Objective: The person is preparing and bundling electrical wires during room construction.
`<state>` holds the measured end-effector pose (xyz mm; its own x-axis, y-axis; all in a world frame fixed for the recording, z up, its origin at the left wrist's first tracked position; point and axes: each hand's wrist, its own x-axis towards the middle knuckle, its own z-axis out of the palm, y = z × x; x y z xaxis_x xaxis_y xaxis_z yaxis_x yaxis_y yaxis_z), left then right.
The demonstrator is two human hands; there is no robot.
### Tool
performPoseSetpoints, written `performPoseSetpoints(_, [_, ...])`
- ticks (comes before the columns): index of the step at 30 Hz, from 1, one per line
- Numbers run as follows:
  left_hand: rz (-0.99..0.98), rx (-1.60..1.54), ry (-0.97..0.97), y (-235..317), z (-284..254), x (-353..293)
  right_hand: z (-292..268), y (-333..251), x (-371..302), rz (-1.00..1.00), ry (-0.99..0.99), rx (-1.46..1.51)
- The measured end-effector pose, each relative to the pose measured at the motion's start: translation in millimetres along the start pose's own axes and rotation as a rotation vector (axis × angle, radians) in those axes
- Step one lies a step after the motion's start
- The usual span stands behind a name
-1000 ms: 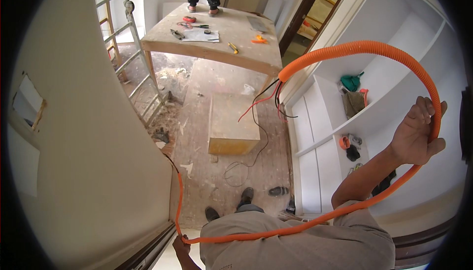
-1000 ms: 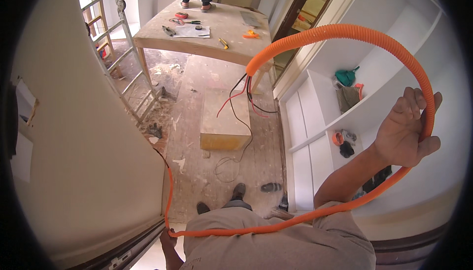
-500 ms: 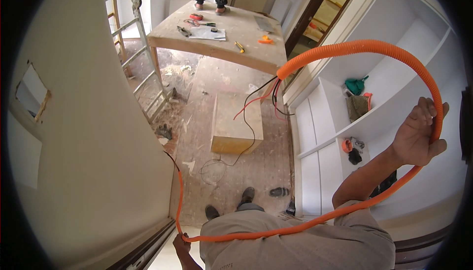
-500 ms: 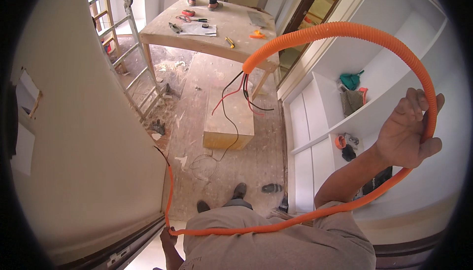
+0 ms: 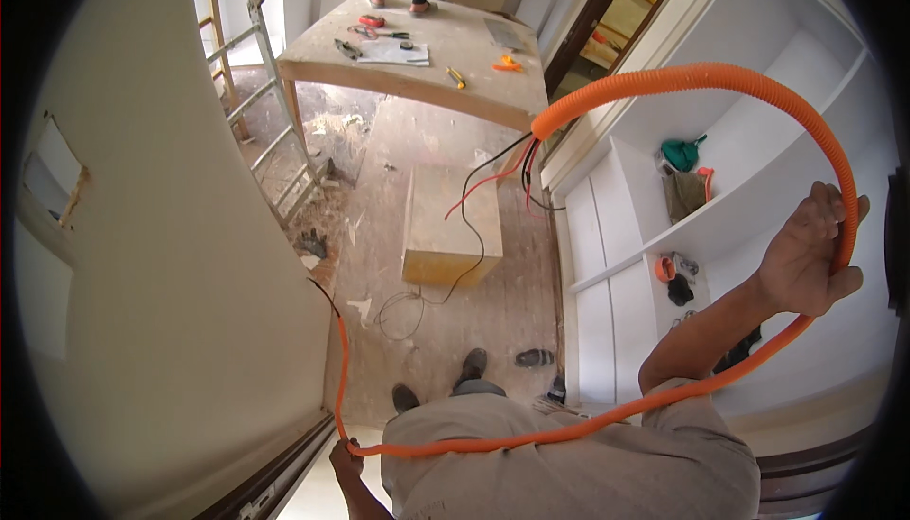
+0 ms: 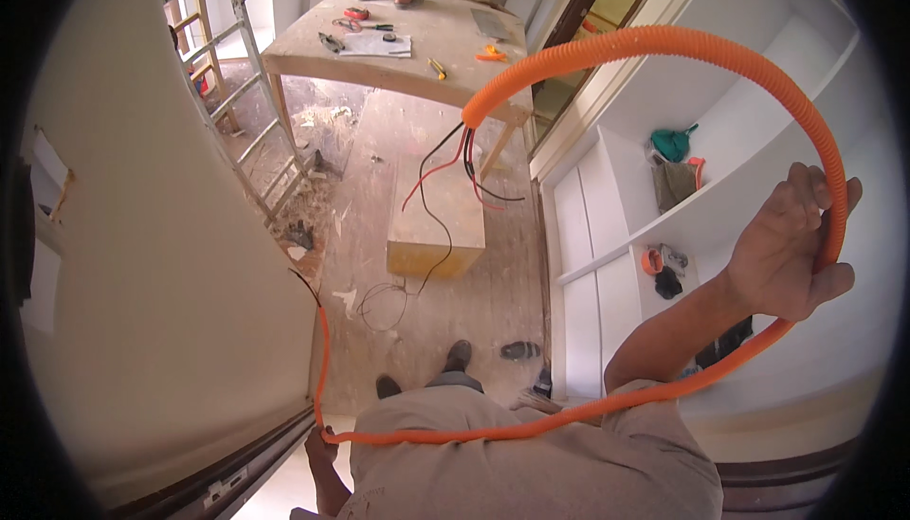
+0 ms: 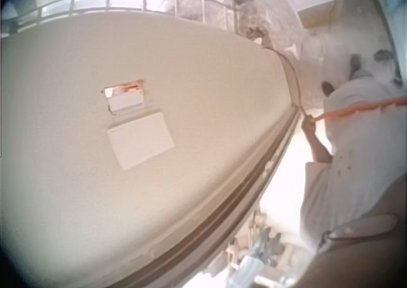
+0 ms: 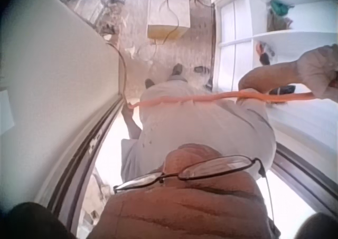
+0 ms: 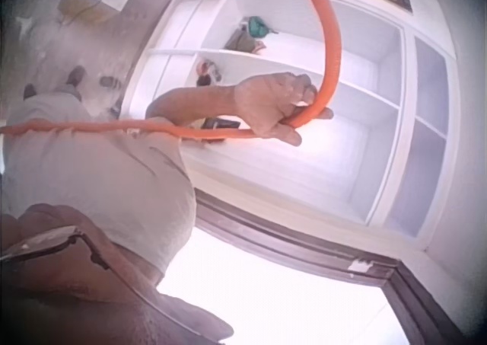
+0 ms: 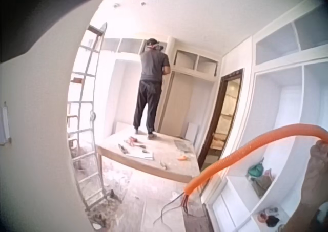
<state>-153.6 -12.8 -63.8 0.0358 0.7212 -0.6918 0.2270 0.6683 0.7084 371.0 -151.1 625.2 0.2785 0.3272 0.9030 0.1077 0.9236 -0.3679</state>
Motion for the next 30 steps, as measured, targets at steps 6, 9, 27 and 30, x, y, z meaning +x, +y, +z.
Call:
performPoseSetpoints(6, [-0.361,-0.645,0.056,19.3,5.0,-9.5,-0.6,-7.2,-1.2,-0.022,-0.023,0.022])
performPoseSetpoints(9, [-0.375,-0.638,0.061,17.9,5.1,-12.8,0.3,-9.2,-3.6,-0.028,0.006,0.044])
performPoseSetpoints(27, [-0.412,-0.668,0.097,25.8,7.1,-8.6,-2.8,-18.0,-6.1,-0.045,0.031,-0.009])
performPoseSetpoints(30, [-0.433,-0.689,0.102,28.2,8.0,-7.3,1.0,-14.2,-6.9,-0.059,0.032,-0.008])
